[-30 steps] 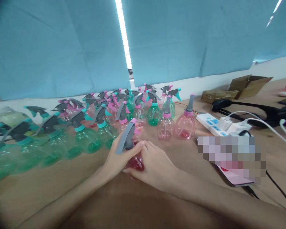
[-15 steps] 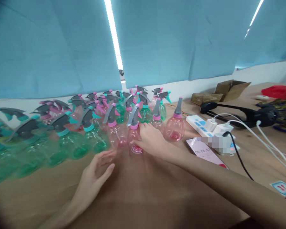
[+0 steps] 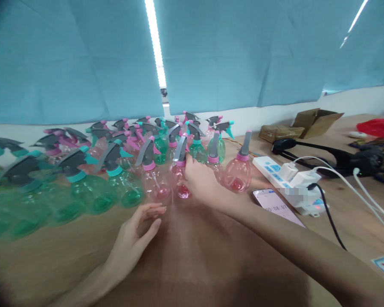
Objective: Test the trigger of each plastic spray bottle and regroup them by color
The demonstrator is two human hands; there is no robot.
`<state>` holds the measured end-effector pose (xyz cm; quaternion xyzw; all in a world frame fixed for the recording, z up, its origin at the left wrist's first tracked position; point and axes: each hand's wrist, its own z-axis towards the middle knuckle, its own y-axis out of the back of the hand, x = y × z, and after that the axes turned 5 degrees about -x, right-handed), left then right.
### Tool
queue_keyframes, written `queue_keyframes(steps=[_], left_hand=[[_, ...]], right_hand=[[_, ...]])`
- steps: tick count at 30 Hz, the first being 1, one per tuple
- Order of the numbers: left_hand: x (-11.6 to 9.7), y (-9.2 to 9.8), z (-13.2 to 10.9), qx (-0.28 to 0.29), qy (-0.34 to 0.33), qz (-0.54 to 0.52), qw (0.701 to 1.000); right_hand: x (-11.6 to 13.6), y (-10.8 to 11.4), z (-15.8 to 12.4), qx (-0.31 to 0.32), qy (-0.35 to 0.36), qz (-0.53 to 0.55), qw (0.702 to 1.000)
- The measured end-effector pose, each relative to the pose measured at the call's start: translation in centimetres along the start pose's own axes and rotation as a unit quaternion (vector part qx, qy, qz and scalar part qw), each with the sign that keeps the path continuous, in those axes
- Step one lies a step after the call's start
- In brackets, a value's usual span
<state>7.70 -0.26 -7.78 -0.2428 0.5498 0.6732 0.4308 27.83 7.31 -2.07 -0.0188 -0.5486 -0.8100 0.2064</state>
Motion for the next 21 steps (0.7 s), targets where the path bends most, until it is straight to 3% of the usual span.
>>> queue_keyframes(steps=[6,12,17,21], left_hand=[[-0.5,-0.3,-0.1,0.024,0.013,0.007,1.0],[-1.5,-0.6,-0.5,0.028,0.014,0.017,0.999],[-2.4,-1.7,0.5,0.049,-0.019,-0.01,0.999],[-3.0,-2.6,0.8,0.077,-0.047,-0.005,0.996]], right_hand=[[0.1,0.0,-0.3,-0.003,0.001,0.022,1.0],[-1.5,1.9,-3.5,-0.064,0.016,0.097,0.993],[-3.8,4.6,-5.5,-0.009,-0.062,0.103,0.993],[-5.7,4.3,-5.4,-0.074,-0.112,0.06,0.989]])
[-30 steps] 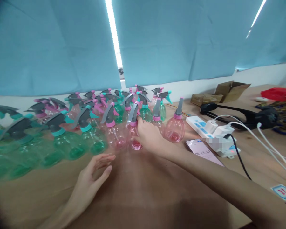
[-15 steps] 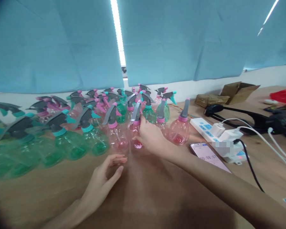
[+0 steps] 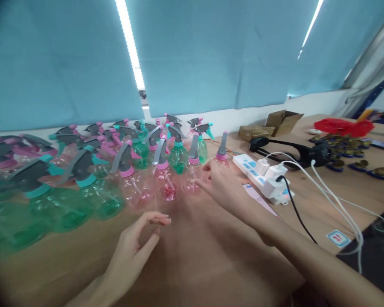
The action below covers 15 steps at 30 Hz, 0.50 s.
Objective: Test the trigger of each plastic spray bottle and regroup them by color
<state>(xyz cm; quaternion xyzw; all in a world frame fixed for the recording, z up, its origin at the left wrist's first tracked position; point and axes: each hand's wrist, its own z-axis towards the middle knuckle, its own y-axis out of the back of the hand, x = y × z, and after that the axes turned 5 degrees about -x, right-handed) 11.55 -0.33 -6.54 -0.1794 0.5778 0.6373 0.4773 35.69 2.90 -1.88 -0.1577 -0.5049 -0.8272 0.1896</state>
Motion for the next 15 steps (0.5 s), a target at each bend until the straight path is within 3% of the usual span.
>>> queue_keyframes(steps=[6,15], left_hand=[[-0.1,-0.4,-0.2,-0.014,-0.081,0.053,0.995],[0.1,0.0,-0.9,-0.008,-0.057,0.056,0.997]], right_hand=[[-1.3,-3.0,1.6,-0.073,0.027,-0.024,0.997],[0.2,-5.1,2.3,-0.07,0.002,-0.054,0.996]])
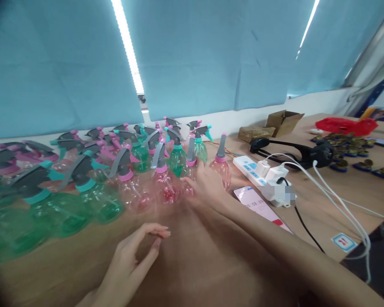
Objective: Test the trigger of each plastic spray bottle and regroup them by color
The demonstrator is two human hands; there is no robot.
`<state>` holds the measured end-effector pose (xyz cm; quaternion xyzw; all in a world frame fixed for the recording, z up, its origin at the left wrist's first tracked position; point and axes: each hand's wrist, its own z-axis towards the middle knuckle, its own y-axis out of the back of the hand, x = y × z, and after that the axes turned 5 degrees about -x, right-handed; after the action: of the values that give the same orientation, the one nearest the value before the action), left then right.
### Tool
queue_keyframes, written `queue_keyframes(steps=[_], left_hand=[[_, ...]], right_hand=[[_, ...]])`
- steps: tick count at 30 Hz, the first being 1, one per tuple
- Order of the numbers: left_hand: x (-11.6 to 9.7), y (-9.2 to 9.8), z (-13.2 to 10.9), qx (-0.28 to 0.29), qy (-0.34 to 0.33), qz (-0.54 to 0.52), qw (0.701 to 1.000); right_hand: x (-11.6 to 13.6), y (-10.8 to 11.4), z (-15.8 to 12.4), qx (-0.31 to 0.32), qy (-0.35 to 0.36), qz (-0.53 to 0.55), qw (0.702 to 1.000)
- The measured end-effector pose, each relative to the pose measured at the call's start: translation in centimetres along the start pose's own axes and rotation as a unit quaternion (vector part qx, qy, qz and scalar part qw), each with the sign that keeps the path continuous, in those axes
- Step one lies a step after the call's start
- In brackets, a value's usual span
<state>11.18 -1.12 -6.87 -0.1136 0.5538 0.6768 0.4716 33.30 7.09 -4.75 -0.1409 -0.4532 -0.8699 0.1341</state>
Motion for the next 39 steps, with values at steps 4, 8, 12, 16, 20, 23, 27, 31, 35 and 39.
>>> queue_keyframes(steps=[4,8,12,16,20,23,27,31,35,39], left_hand=[[0.3,0.3,-0.4,-0.005,-0.003,0.0,1.0],[0.4,0.5,-0.7,-0.002,0.003,-0.003,1.0],[0.3,0.8,-1.0,-0.002,0.007,0.0,1.0],[0.1,1.6,-1.1,-0.011,0.013,0.006,1.0],[0.0,2.7,-0.8,-0.013,0.048,-0.007,0.999],[-0.1,3.3,-0.7,-0.015,0.058,-0.015,0.998],[-0.8,3.7,-0.8,-0.017,0.039,-0.036,0.998],[-2.0,4.6,-1.1,-0.027,0.035,-0.068,0.997],[-2.7,6.3,-1.3,-0.072,0.036,-0.092,0.992],[-2.4,8.1,-1.7,-0.104,0.021,-0.12,0.987]], right_hand=[[0.2,-0.3,0.1,-0.001,0.002,-0.008,1.0],[0.2,-0.5,0.1,-0.003,0.006,-0.013,1.0],[-0.1,-0.5,-0.1,-0.007,0.015,-0.01,1.0],[-0.6,0.0,-1.2,-0.017,0.027,-0.003,0.999],[-0.5,1.1,-3.9,-0.029,0.032,-0.005,0.999],[1.0,1.9,-6.6,-0.02,0.051,0.041,0.998],[4.7,2.5,-9.5,0.033,0.078,0.163,0.983],[8.6,1.9,-10.8,0.098,0.16,0.254,0.949],[11.9,0.5,-11.6,0.11,0.206,0.285,0.929],[14.6,-0.7,-12.1,0.121,0.198,0.262,0.937]])
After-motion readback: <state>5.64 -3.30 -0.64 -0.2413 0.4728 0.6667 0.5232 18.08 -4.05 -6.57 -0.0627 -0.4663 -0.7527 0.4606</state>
